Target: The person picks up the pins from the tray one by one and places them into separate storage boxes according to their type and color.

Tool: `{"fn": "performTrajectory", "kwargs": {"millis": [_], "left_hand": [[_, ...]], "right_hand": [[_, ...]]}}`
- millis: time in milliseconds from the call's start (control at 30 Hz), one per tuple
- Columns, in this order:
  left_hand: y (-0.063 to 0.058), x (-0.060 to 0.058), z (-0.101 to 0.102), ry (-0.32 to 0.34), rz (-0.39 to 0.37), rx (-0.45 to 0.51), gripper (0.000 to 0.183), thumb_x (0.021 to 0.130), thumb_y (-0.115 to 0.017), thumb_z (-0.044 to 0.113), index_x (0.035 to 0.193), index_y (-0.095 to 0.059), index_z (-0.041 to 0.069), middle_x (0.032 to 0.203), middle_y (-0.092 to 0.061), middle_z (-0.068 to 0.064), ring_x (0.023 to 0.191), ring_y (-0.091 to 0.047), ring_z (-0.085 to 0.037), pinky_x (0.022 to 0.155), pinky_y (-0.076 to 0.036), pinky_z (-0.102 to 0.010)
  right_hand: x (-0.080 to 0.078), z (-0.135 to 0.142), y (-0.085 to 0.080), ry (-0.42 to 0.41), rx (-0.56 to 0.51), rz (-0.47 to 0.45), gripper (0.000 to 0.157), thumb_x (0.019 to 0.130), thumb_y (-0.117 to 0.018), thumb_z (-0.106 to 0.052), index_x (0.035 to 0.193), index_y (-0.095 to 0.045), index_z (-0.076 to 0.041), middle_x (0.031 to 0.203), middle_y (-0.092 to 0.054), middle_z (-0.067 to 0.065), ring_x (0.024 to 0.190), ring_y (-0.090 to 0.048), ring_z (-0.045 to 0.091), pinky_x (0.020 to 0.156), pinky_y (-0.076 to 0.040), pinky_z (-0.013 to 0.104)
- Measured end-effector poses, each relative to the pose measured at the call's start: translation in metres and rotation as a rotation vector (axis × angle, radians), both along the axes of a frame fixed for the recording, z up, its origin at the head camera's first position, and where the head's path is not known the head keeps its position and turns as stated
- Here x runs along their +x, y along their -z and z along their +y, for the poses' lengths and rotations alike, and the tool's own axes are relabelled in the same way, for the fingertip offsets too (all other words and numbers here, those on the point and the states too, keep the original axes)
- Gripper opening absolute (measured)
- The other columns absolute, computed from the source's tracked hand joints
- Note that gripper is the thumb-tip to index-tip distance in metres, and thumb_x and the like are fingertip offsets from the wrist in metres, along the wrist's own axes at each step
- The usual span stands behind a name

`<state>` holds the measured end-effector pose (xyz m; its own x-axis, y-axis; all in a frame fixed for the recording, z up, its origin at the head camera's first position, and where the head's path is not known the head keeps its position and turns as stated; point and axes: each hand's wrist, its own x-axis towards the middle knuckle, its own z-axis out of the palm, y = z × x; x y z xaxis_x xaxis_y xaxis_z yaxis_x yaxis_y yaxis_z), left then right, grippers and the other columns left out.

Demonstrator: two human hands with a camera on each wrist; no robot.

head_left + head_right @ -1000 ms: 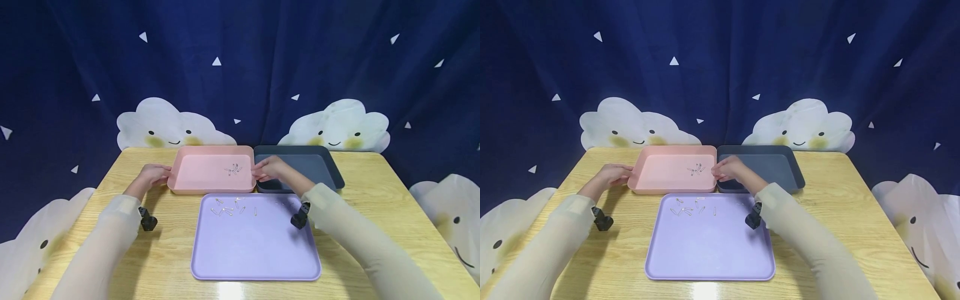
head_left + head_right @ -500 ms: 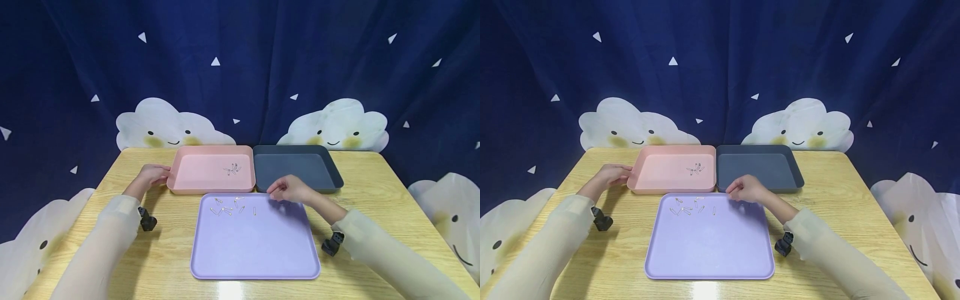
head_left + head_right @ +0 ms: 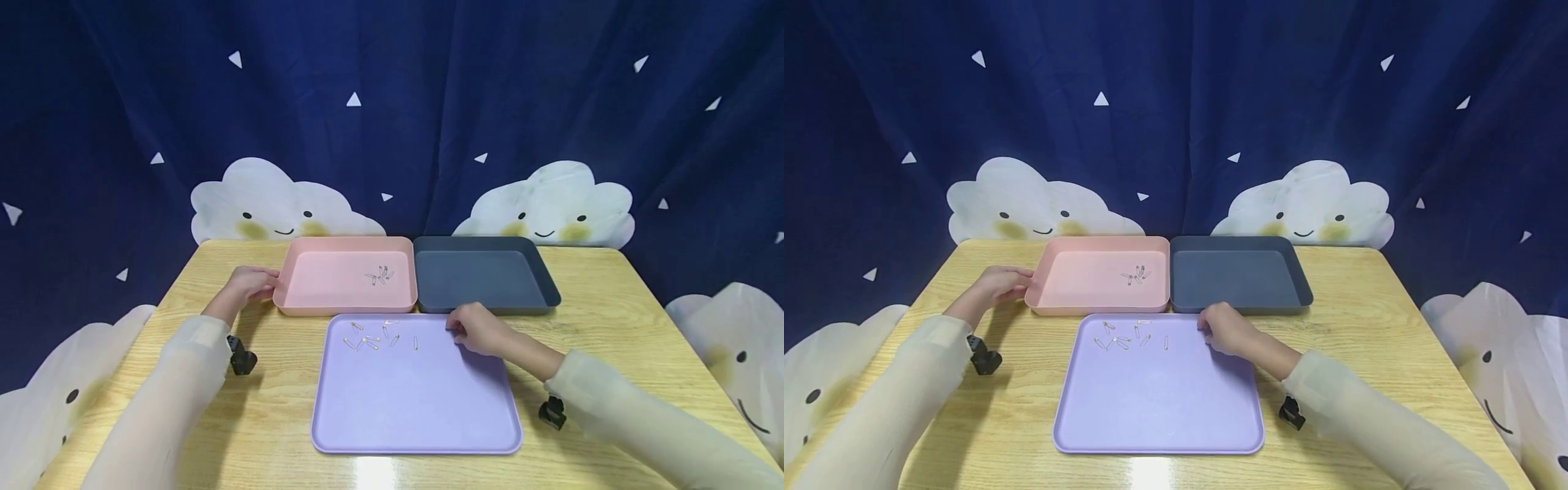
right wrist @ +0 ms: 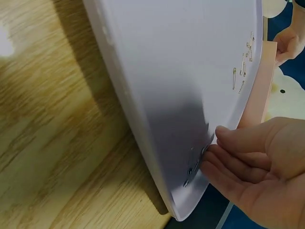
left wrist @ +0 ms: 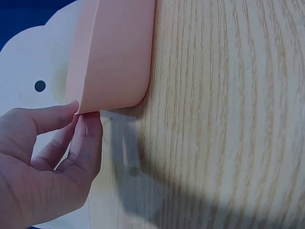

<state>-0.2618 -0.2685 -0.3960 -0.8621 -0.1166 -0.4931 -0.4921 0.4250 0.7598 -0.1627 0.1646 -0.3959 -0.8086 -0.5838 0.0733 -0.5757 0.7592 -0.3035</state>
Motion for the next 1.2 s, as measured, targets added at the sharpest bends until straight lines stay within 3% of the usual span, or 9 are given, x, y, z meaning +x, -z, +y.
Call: {"fn": "performTrajectory", "kwargs": {"millis": [200,367,567,633,800,1033,1200], "left_hand": [[-0.003,0.002,0.002,0.007,-0.006,-0.007,0.051,0.091,-0.060,0.013,0.140,-0.047,0.004,0.146,-0.046,-0.019,0.074,-0.057,0.001,0.080,-0.056,-0.016],[-0.003,0.003,0.002,0.005,-0.002,-0.003,0.052,0.092,-0.060,0.013,0.141,-0.046,0.003,0.147,-0.046,-0.019,0.077,-0.058,0.000,0.088,-0.055,-0.019],[-0.005,0.004,0.003,-0.014,0.010,-0.013,0.051,0.091,-0.061,0.012,0.139,-0.049,0.002,0.144,-0.049,-0.019,0.091,-0.061,-0.006,0.084,-0.056,-0.018],[-0.004,0.004,0.002,0.014,0.008,-0.014,0.052,0.092,-0.059,0.013,0.141,-0.046,0.001,0.147,-0.045,-0.020,0.089,-0.060,-0.004,0.082,-0.056,-0.016],[-0.003,0.004,0.001,0.013,0.010,-0.013,0.052,0.092,-0.059,0.013,0.141,-0.046,0.002,0.147,-0.045,-0.020,0.075,-0.058,0.003,0.080,-0.056,-0.016],[-0.001,0.003,0.001,-0.002,0.022,-0.001,0.051,0.092,-0.059,0.011,0.140,-0.047,0.001,0.145,-0.046,-0.021,0.068,-0.056,0.005,0.085,-0.056,-0.019],[-0.001,0.003,0.002,0.006,0.020,0.000,0.051,0.092,-0.060,0.012,0.140,-0.047,0.001,0.145,-0.046,-0.021,0.070,-0.056,0.004,0.082,-0.056,-0.017]], "right_hand": [[0.000,-0.003,0.001,0.001,0.000,-0.048,0.016,0.070,-0.074,0.009,0.082,-0.071,-0.003,0.072,-0.067,0.004,0.068,-0.057,0.008,0.061,-0.050,0.018],[0.003,-0.009,0.002,0.002,-0.006,-0.057,0.017,0.069,-0.073,0.010,0.077,-0.070,-0.005,0.070,-0.068,0.003,0.065,-0.056,0.006,0.059,-0.048,0.015],[0.007,-0.014,0.003,0.025,0.011,-0.065,0.019,0.067,-0.076,0.008,0.071,-0.068,-0.009,0.065,-0.066,-0.002,0.062,-0.052,0.002,0.056,-0.046,0.013],[0.007,-0.015,0.003,0.032,0.006,-0.071,0.020,0.066,-0.076,0.009,0.068,-0.068,-0.009,0.063,-0.065,-0.003,0.060,-0.051,0.001,0.055,-0.045,0.012],[0.005,-0.015,0.004,0.021,0.007,-0.119,0.021,0.067,-0.071,0.012,0.067,-0.066,-0.009,0.061,-0.062,-0.003,0.058,-0.047,0.000,0.053,-0.042,0.011],[0.004,-0.014,0.003,-0.057,0.020,-0.191,0.018,0.073,-0.063,0.008,0.070,-0.066,-0.009,0.062,-0.059,-0.004,0.058,-0.043,-0.001,0.053,-0.039,0.012],[0.001,-0.011,-0.002,-0.065,-0.002,-0.315,0.016,0.077,-0.061,0.006,0.076,-0.069,-0.008,0.066,-0.061,-0.003,0.060,-0.044,-0.002,0.055,-0.040,0.012]]}}
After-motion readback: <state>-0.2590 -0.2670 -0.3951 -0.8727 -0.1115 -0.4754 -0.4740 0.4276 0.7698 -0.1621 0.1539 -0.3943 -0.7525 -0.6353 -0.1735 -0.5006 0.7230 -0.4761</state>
